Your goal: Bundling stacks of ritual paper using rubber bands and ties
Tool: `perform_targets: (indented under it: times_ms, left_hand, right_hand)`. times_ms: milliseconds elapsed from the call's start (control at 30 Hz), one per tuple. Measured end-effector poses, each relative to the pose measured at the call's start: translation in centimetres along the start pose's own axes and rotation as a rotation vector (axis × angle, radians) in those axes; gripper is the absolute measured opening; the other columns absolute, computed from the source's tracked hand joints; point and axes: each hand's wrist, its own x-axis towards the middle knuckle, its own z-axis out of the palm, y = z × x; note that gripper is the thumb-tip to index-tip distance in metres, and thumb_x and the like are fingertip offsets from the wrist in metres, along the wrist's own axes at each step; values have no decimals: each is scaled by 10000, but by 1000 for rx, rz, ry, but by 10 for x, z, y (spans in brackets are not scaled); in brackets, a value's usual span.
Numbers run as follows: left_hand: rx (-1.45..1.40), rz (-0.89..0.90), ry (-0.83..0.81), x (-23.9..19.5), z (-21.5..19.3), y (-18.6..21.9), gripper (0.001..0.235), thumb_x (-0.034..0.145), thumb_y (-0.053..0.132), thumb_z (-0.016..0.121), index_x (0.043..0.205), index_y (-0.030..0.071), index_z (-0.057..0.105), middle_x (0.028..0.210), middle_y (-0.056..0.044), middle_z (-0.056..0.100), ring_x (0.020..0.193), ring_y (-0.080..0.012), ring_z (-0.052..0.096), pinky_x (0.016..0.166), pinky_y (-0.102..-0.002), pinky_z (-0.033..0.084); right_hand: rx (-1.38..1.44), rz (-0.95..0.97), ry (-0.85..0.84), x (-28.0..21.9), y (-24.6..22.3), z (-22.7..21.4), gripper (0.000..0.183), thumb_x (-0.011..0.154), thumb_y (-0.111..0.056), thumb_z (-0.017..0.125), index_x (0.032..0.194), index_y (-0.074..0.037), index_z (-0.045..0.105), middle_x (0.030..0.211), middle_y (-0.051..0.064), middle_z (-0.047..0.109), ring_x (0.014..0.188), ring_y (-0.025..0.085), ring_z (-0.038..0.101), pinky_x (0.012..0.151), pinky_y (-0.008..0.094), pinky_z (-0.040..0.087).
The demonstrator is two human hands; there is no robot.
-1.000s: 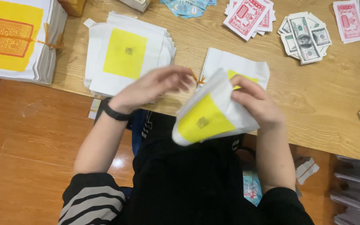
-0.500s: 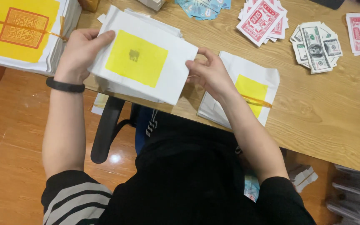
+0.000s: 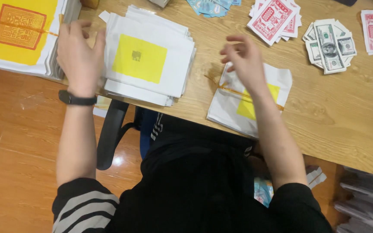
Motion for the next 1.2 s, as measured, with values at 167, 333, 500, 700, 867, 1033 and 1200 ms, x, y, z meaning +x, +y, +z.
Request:
perform_targets:
  times_ms: [167,333,500,700,867,1033,1200]
  left_hand:
    - [-735,315,-333,-80,-5,116,152,963,124,636,1102,67,616,979,-82,611,788,-173,588,695,-281,493]
    - [-460,1086,-500,-154,75,190,358,884,350,679,1129,102,596,1140,-108,567,1025,-293,532,785,-402,465]
    - [-248,1048,-514,-155,99,198,446,800,313,746,1192,139,626,1248,-122,537,1197,-334,490,913,-453,451]
    - [-723,618,-765,-143,67,204,512,858,246,728,1311,74,561,1434,-269,379,1276,-541,416,1024,-577,414]
    - [-1376,-234,-981,-142,63,187,535,942,188,579,1417,11,407,1447,-267,362,1319,-438,431,1065,-540,393]
    - [-1525,-656,-1182,-129,43,188,707,920,265,555,1490,-9,239,1487,-306,223,1339,-490,392,981,-608,438]
    - [-1450,-748,-1381,-120,56,184,779,939,432,444,1490,-45,168,1408,-302,371,1089,-327,609,741,-363,571]
  right_hand:
    - [-172,105,80,-52,-22,-92,159,1031,-100,465,1104,-18,580,951,107,681,792,156,669,608,234,545]
    - [-208,217,57,-105,19,-128,223,1043,-161,477,1080,29,589,874,154,658,785,180,650,618,279,550]
    - [-534,39,-99,-151,39,-127,196,930,-121,660,1102,-32,688,942,182,712,924,326,688,717,401,572]
    - [-719,-427,-240,-167,56,-104,317,822,-150,738,1113,-58,654,1087,148,631,1048,360,592,852,448,517]
    - [-822,-361,-249,-165,61,-83,453,770,-274,785,1162,-106,632,1092,108,553,1051,329,557,919,424,479]
    - [-847,-263,-249,-162,56,-76,523,753,-326,804,1194,-128,604,1085,88,498,1037,304,529,918,399,463]
    - [-814,-196,-267,-159,54,-77,555,733,-298,822,1214,-151,587,1080,79,483,1040,296,508,938,397,451]
